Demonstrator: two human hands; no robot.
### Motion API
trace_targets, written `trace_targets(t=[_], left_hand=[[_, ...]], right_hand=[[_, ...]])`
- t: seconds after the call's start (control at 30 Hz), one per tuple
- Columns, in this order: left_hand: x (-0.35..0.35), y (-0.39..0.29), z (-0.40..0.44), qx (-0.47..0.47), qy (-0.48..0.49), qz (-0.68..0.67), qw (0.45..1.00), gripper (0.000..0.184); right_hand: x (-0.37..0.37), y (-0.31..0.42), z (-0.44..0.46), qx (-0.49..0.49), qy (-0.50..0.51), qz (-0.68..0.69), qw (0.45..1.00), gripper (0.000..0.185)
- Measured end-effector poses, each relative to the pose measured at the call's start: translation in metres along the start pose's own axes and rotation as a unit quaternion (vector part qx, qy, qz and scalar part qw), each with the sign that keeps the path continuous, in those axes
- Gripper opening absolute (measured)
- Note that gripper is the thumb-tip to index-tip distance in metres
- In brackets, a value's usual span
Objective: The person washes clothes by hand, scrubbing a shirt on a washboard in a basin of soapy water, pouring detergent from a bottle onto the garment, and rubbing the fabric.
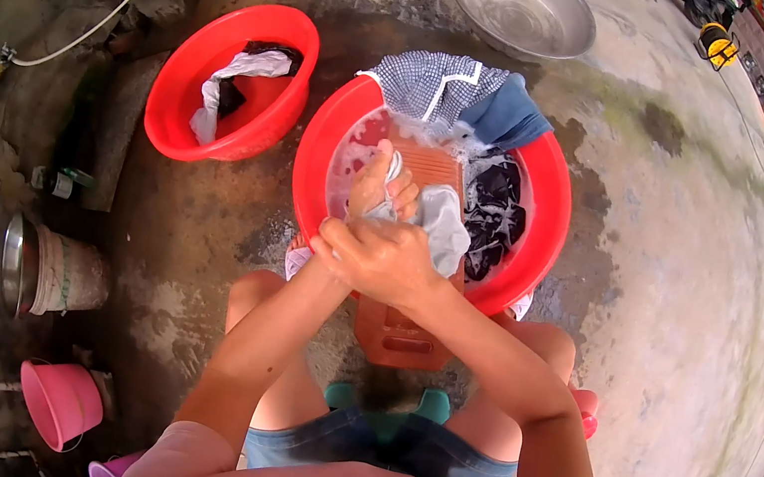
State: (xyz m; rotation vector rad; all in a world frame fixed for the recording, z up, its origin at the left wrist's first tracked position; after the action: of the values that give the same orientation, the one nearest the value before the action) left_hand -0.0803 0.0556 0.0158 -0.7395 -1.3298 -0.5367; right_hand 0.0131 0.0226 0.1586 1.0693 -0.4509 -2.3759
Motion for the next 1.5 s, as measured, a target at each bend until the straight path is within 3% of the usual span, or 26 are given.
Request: trace_targets(t=[0.03,0.07,0.1,0.13,0.17,0.27,0.3,0.33,0.37,0.4,0.43,0.5,0.53,0.6,0.67,0.73,0.8,0.9,0.97,1.07,1.1,1.2,1.3,1.4,1.47,1.5], left_hand=[[0.026,0.01,-0.011,0.084,-0.175,0.073,0.978,0.035],[0.042,0.009,-0.037,0.169,-0.343,0.14,0.913,0.036],[0.056,0.017,-0.038,0.145,-0.326,0.135,0.924,0.035],[0.07,0.029,-0.005,0.044,-0.082,0.055,0.994,0.033],[0.065,0.028,0.014,-0.053,0.172,-0.034,0.983,0.034],[0.044,0.034,0.012,-0.029,0.142,0.001,0.989,0.031],[0.066,0.029,0.0,0.102,-0.089,0.115,0.984,0.031],[0.066,0.011,-0.037,0.223,-0.32,0.22,0.894,0.035],[0.043,0.014,-0.034,0.175,-0.33,0.183,0.909,0.032],[-0.003,0.014,-0.014,0.101,-0.113,0.106,0.983,0.025],[-0.013,0.017,0.001,0.023,0.016,0.065,0.998,0.024],[-0.006,0.018,0.007,0.022,-0.038,0.089,0.995,0.026],[0.026,0.018,-0.005,0.104,-0.213,0.149,0.96,0.028],[0.035,0.013,-0.029,0.143,-0.311,0.173,0.924,0.03],[0.006,0.013,-0.022,0.063,-0.154,0.113,0.98,0.026],[0.033,0.024,-0.005,0.015,0.143,0.015,0.989,0.024],[0.028,0.01,-0.039,0.126,-0.241,0.172,0.947,0.027],[0.06,-0.011,-0.039,0.042,-0.139,0.414,0.899,0.032],[0.06,-0.022,-0.037,0.038,-0.062,0.618,0.783,0.031],[0.047,-0.024,-0.043,-0.078,-0.035,0.618,0.782,0.028],[0.054,-0.037,-0.044,-0.012,-0.057,0.54,0.84,0.02],[0.057,-0.072,-0.053,0.086,-0.028,0.37,0.924,0.027],[0.06,-0.078,-0.053,0.072,-0.036,0.351,0.933,0.033],[0.022,-0.076,-0.05,0.088,-0.172,0.332,0.923,0.035],[0.008,-0.059,-0.038,0.092,-0.199,0.305,0.927,0.036],[-0.001,-0.037,-0.02,0.038,-0.021,0.162,0.986,0.034]], right_hand=[[0.017,0.002,-0.009,-0.035,0.003,-0.077,0.996,0.022],[0.029,-0.01,-0.012,0.018,0.041,-0.074,0.996,0.022],[0.041,-0.02,-0.015,0.071,0.076,-0.072,0.992,0.022],[0.05,-0.032,-0.015,0.121,0.106,-0.071,0.984,0.022],[0.054,-0.046,-0.014,0.162,0.142,-0.074,0.974,0.023],[0.009,-0.006,-0.02,-0.089,0.04,-0.029,0.995,0.017],[0.004,-0.006,-0.016,-0.086,0.016,-0.028,0.996,0.014],[0.001,-0.004,-0.018,-0.077,-0.002,-0.023,0.997,0.011],[-0.001,-0.001,-0.019,-0.067,-0.021,-0.018,0.997,0.01],[-0.006,-0.006,-0.013,-0.075,-0.037,-0.02,0.996,0.011],[-0.01,-0.007,-0.01,-0.073,-0.058,-0.016,0.996,0.012],[-0.024,-0.027,0.003,-0.036,-0.119,-0.017,0.992,0.012],[-0.023,-0.043,0.01,0.004,-0.108,-0.046,0.993,0.012],[-0.017,-0.066,0.013,0.082,-0.08,-0.1,0.988,0.011],[-0.025,-0.036,0.006,0.057,-0.121,-0.025,0.991,0.013],[-0.017,-0.027,-0.002,0.01,-0.111,0.008,0.994,0.019],[-0.015,-0.1,0.014,0.174,-0.063,-0.006,0.983,0.021],[-0.013,-0.129,0.013,0.287,0.067,0.128,0.947,0.028],[-0.006,-0.136,0.008,0.31,0.086,0.303,0.897,0.028],[-0.003,-0.126,0.008,0.243,0.206,0.34,0.885,0.026],[0.008,-0.136,-0.007,0.321,0.276,0.41,0.808,0.025],[0.005,-0.151,-0.025,0.281,0.352,0.284,0.846,0.022],[-0.002,-0.172,-0.028,0.322,0.317,0.156,0.878,0.027],[-0.031,-0.162,0.002,0.324,0.045,0.214,0.92,0.022],[-0.025,-0.089,0.014,0.247,0.012,0.223,0.943,0.019],[-0.004,-0.054,0.011,0.192,0.07,0.237,0.95,0.02]])
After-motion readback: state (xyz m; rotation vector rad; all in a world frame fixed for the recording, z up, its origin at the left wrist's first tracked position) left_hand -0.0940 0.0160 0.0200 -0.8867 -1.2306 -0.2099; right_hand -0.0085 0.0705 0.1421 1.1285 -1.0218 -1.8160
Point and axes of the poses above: each hand's wrist, its own z-axis towards the middle knuckle, its own x-axis out of the palm, y = z × x, the point moved 9 cm from there along z, towards the middle knuckle, and after that the axes turned 9 degrees about x, right-handed, at the moved point
